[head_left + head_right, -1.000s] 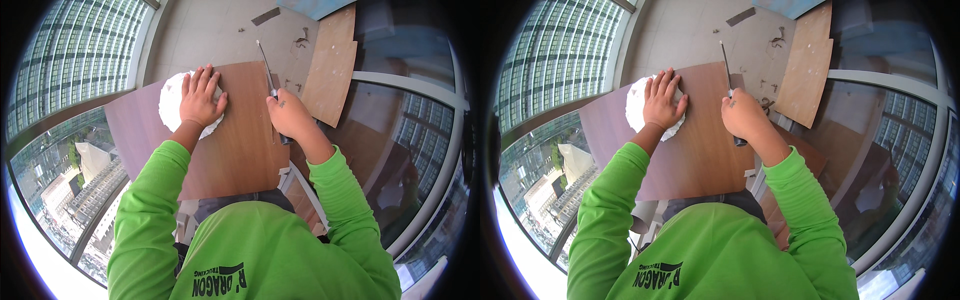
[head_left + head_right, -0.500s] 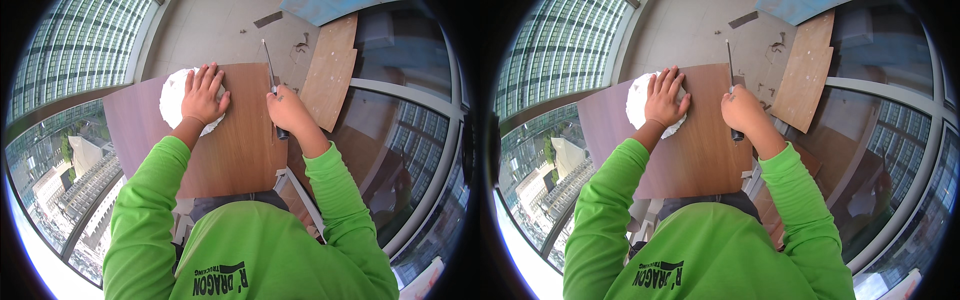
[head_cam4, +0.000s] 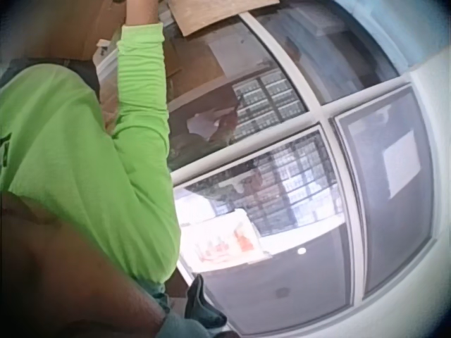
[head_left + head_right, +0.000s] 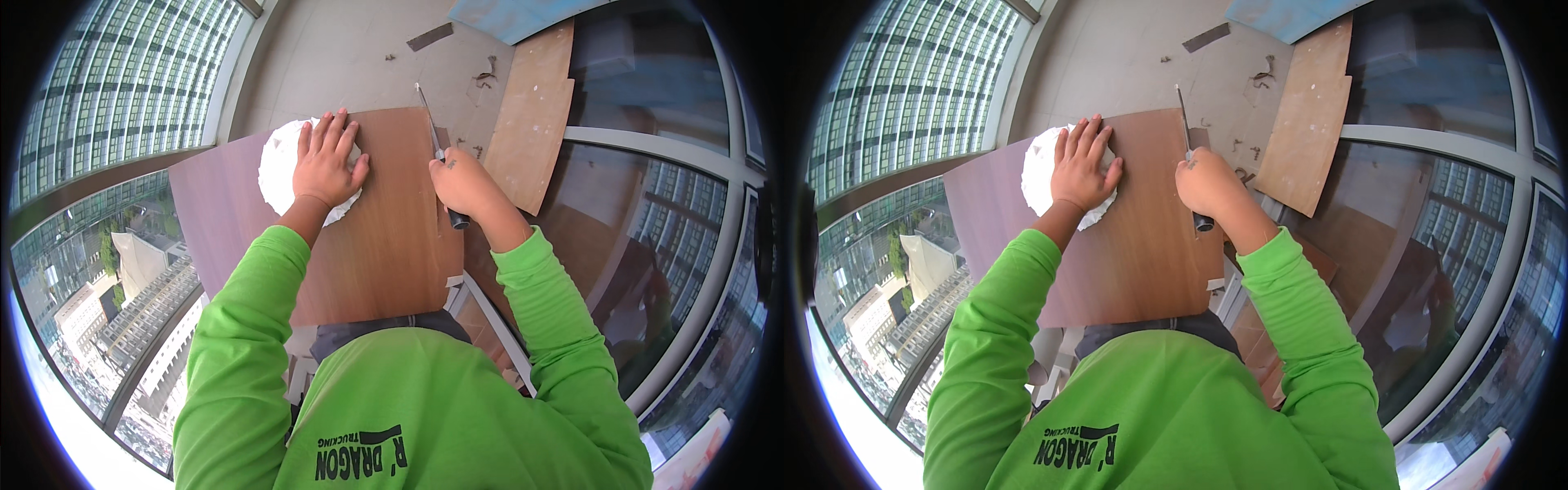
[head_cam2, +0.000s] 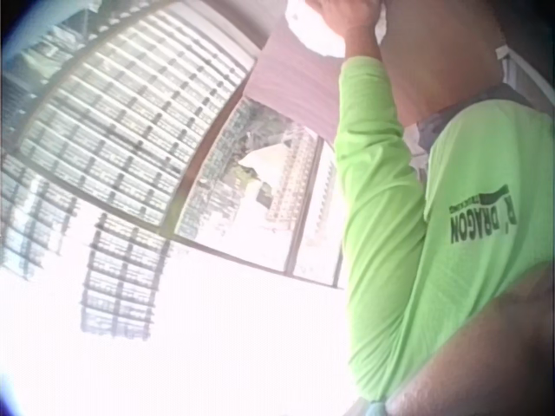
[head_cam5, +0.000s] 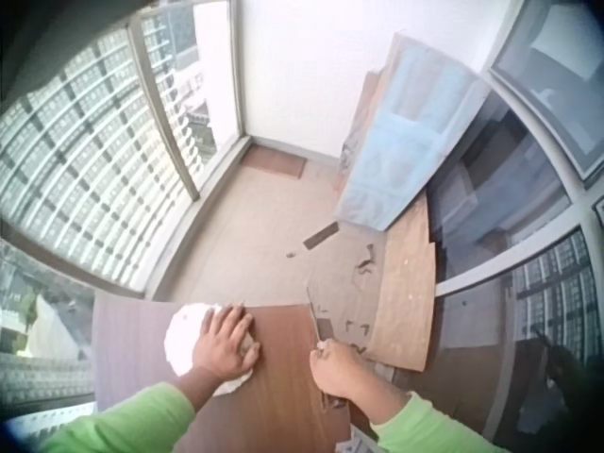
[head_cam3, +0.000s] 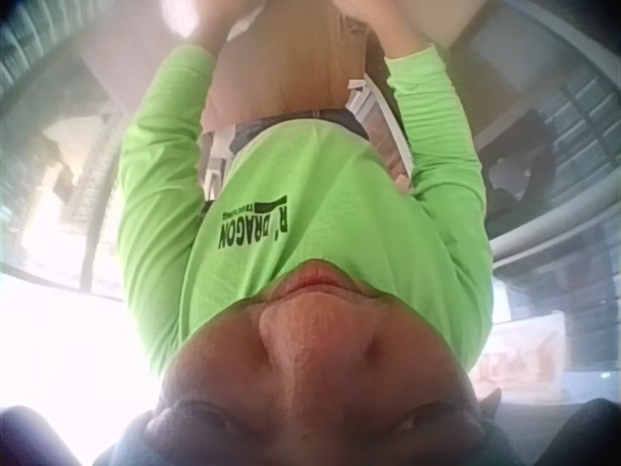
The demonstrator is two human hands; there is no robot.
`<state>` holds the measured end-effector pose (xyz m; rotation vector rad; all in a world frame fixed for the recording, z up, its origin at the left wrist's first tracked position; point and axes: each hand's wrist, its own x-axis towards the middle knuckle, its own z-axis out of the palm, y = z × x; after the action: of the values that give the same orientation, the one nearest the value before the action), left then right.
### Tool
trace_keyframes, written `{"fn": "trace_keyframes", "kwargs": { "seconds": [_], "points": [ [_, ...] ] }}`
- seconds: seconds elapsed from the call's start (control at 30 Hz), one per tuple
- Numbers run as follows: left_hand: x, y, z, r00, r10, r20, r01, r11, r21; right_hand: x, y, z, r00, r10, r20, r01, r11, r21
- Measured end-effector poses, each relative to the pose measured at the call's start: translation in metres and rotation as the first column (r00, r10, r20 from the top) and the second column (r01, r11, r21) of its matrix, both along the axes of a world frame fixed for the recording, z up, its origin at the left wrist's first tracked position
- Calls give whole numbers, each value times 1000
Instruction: The person assembles a wooden cabinet by fitting a side panel into place and then using a utility knife to trim excess material along the edge. The person works on a balcony with a city view, handling wooden panels and a utility knife.
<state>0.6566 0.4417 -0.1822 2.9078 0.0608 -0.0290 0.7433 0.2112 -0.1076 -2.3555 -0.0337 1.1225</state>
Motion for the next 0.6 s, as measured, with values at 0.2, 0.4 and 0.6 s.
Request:
{"fn": "trace_keyframes", "kwargs": {
  "seconds": [0.2, 0.4, 0.6],
  "points": [
    [2, -2, 1, 1000, -7, 9, 7, 1000, 12, -19, -1, 14, 1000, -6, 19, 6, 1000, 2],
    [-1, 1, -3, 1000, -2, 5, 2, 999, 37, -23, -11, 33, 999, 24, -35, -24, 1000, -11],
    [3, -2, -1, 1000, -8, -16, 9, 998, 56, -20, -2, 15, 998, 49, -31, -50, 998, -34]
  ]
}}
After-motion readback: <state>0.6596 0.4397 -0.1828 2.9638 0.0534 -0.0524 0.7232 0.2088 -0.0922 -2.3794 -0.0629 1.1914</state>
